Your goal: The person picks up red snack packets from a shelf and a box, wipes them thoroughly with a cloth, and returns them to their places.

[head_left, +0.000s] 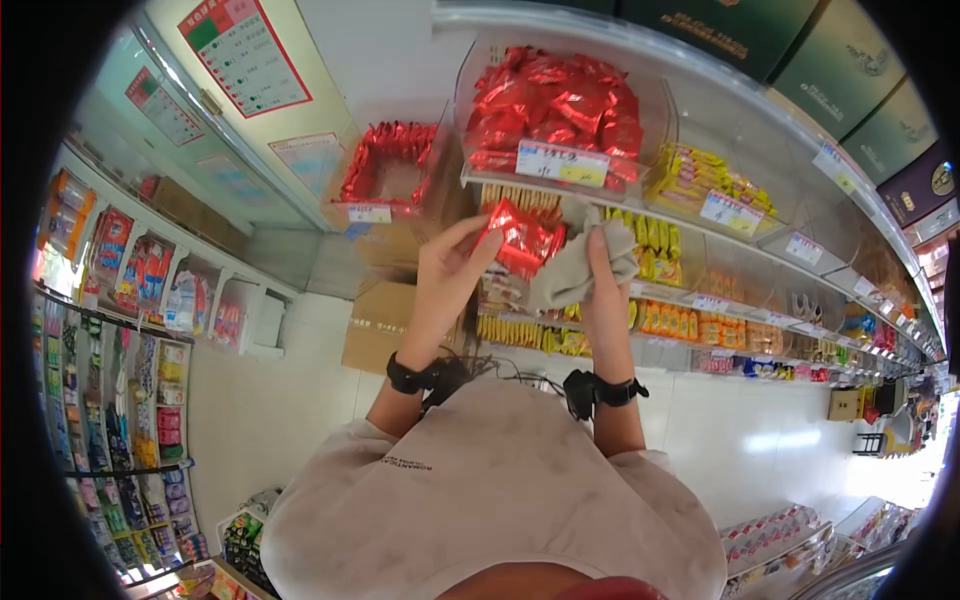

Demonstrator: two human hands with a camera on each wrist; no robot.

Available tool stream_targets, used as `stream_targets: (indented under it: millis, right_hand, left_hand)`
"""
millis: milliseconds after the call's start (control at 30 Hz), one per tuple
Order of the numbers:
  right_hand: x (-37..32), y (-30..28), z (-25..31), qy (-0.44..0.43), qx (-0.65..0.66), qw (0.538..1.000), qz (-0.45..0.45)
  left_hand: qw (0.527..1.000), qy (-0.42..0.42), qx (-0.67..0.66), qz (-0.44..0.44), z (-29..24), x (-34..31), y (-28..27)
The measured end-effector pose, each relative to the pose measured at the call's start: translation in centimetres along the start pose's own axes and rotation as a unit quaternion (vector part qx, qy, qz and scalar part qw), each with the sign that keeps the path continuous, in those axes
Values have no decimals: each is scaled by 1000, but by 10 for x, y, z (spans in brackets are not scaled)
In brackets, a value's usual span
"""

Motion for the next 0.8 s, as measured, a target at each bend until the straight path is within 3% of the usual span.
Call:
stream_targets:
  millis: [67,133,233,300,367,400,467,500,600,633,733,800]
  right_hand:
    - [3,-7,11,-9,-10,999,38]
    - [0,-16,17,-49,-97,990,88]
    - [6,-30,24,-182,-190,963,61]
    - [11,-41,30,-267,-286,920,35]
    - [18,-35,45,-381,-333,855,117]
    - [16,-35,47,-431,-352,816,159]
    - [13,-39,46,-428,-372,794,219]
    - [15,-38,47,-433,-378,779,249]
    - [15,-37,40,-328,-249,893,180]
    - [19,-42,43,-316,-273,897,147]
    - [25,-59,48,-126,-181,974,57]
    - [29,-56,58,-68,-176,974,128]
  left_hand:
    - [1000,-14,9,16,4,2,12]
    - [997,50,46,32,8,4,32]
    - [984,100,145,33,16,5,55]
    - [989,1,145,30,20,5,67]
    - [990,-92,81,68,33,6,69]
    - [993,-77,70,51,36,3,73]
    - [998,-32,52,18,28,3,85]
    - [997,-76,-7,1,24,3,88]
    - [999,-26,-12,-19,17,1,97]
    - [1000,-14,7,-16,14,0,96]
    - [999,20,24,30,4,-4,94]
    - [993,28,-17,111,-3,-8,96]
Point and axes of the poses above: each hand's wrist, its own x-axis towards the middle knuckle, its own y-axis out of the palm, z = x × y, the point moved 1 cm from there along x, towards the middle knuckle, and after that the axes turned 7 degrees about -z, right-handed, at the moved point
